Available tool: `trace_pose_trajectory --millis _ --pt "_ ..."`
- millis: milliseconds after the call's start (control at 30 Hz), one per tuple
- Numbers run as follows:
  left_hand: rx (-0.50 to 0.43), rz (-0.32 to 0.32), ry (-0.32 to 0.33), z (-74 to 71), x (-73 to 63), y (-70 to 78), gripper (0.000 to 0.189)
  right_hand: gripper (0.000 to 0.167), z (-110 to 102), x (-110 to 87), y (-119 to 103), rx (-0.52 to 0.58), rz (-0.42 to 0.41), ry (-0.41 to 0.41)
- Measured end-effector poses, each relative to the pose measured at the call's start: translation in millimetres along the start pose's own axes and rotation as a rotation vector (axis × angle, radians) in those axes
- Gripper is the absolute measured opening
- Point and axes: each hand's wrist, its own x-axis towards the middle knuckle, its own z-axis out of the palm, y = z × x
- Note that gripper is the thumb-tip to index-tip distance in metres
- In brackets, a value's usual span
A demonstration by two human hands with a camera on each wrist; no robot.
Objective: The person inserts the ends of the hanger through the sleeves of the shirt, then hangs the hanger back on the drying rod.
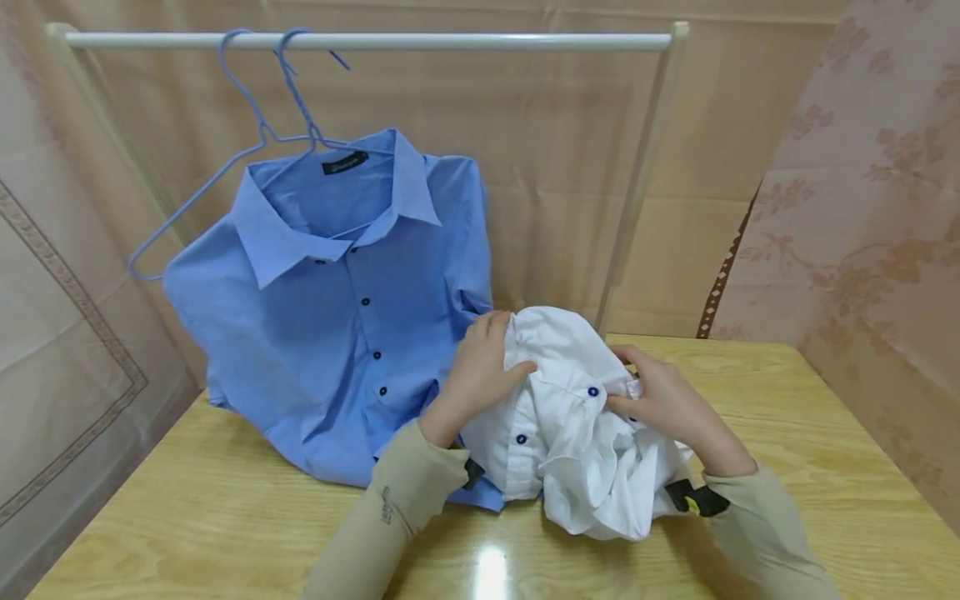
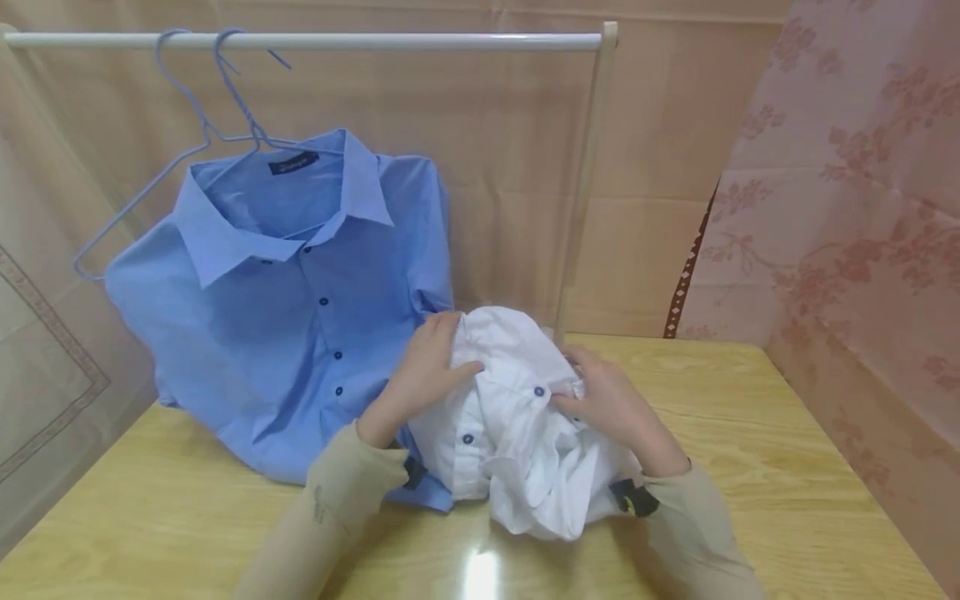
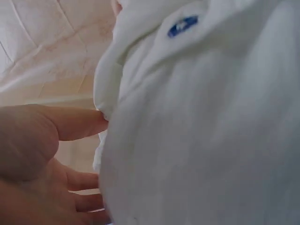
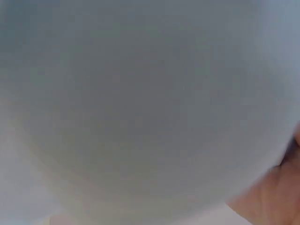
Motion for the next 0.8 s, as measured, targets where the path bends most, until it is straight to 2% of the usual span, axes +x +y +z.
trace_pose_trajectory --millis 100,167,267,333,400,467,600,700,800 --pt "0.131 0.15 0.014 0.4 -0.6 3.5 0.081 0.056 -0.9 0.0 -1.0 -0.002 -0.044 0.012" --pt "0.2 0.245 -0.01 1.3 -0.2 3.5 0.088 0.052 -1.3 0.1 -1.4 -0.015 -0.09 0.025" --pt "0.23 0.335 -0.134 3.1 -1.6 2.4 0.099 0.044 -2.5 -0.4 -2.5 -0.022 -0.15 0.024" --pt "0.24 0.357 -0.22 5.1 -3.2 1.5 0.106 0.038 -3.5 -1.3 -4.0 -0.02 -0.179 0.017" --pt "0.24 0.357 -0.277 7.4 -4.6 0.8 0.11 0.033 -4.6 -2.2 -5.8 -0.018 -0.2 0.022" --pt "0.255 0.344 -0.304 9.9 -5.6 0.2 0.111 0.029 -5.3 -3.0 -7.5 -0.016 -0.217 0.041" --pt "0.262 0.275 -0.35 13.8 -6.7 2.1 0.105 0.023 -4.8 -2.8 -11.1 -0.003 -0.231 0.115" --pt "0.254 0.215 -0.361 18.2 -7.6 4.2 0.094 0.023 -2.6 -1.9 -11.8 0.011 -0.231 0.181" --pt "0.252 0.181 -0.337 25.5 -7.1 3.8 0.077 0.022 0.1 -1.8 -10.5 0.026 -0.215 0.225"
